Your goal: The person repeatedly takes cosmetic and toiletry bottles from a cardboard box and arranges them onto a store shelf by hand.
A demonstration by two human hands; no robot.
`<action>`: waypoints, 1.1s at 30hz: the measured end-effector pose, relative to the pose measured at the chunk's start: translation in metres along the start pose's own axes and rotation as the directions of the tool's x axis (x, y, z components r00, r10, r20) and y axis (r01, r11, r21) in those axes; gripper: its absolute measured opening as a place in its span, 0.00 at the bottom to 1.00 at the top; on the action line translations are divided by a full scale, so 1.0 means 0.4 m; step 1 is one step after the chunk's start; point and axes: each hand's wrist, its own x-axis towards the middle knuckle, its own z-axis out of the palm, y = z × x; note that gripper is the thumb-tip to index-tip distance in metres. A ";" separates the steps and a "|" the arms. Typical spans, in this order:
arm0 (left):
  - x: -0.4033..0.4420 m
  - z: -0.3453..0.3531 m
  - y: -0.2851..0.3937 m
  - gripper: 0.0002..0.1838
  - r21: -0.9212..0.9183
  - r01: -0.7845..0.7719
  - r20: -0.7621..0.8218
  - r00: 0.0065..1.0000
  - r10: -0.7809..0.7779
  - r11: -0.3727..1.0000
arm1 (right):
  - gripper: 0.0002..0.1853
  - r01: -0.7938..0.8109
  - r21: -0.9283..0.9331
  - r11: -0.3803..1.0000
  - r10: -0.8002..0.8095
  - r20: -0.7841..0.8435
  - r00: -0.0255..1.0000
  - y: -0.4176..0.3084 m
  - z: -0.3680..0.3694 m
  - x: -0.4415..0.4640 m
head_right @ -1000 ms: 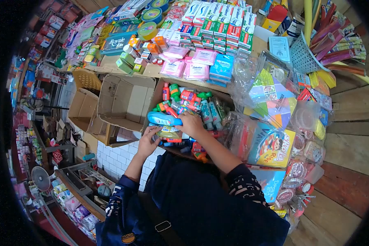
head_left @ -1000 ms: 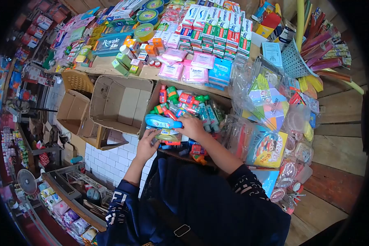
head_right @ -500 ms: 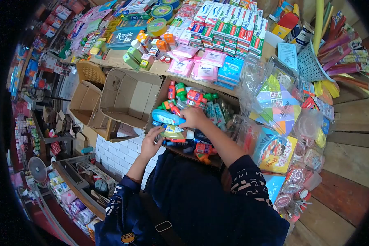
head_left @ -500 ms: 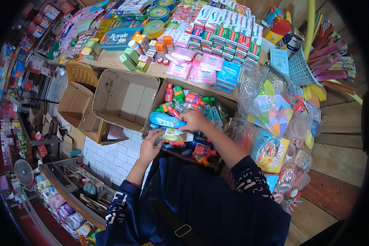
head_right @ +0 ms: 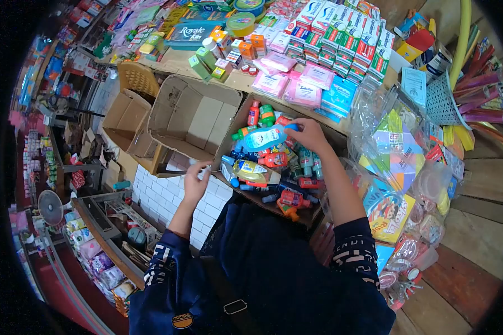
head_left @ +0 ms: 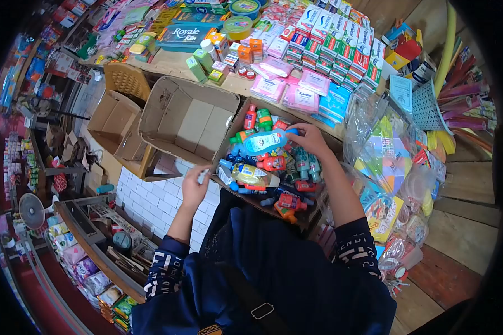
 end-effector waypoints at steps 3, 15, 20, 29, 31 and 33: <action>0.003 0.019 0.015 0.13 0.119 -0.281 0.345 0.911 0.226 0.952 | 0.16 -0.140 0.135 0.981 0.137 0.026 0.990 -0.027 0.020 -0.034; -0.022 0.073 0.068 0.33 0.311 -0.359 0.376 0.897 0.233 0.880 | 0.14 -0.123 0.270 0.955 0.132 -0.013 0.991 0.004 0.074 -0.080; -0.004 0.074 0.062 0.23 0.278 -0.214 0.361 0.927 0.105 0.937 | 0.14 -0.096 0.328 0.940 0.112 -0.030 0.993 0.017 0.088 -0.077; 0.033 0.028 -0.136 0.20 -0.622 0.118 -0.130 0.959 -0.251 0.774 | 0.12 0.184 0.271 0.945 -0.075 -0.369 0.926 -0.195 0.087 -0.125; 0.061 -0.054 -0.013 0.26 -0.915 0.238 0.042 0.858 -0.512 0.325 | 0.13 0.219 0.230 0.948 -0.120 -0.378 0.918 -0.257 0.060 -0.137; 0.082 -0.105 0.045 0.27 -0.979 0.178 0.098 0.838 -0.537 0.098 | 0.13 0.224 0.209 0.952 -0.130 -0.385 0.914 -0.293 0.038 -0.137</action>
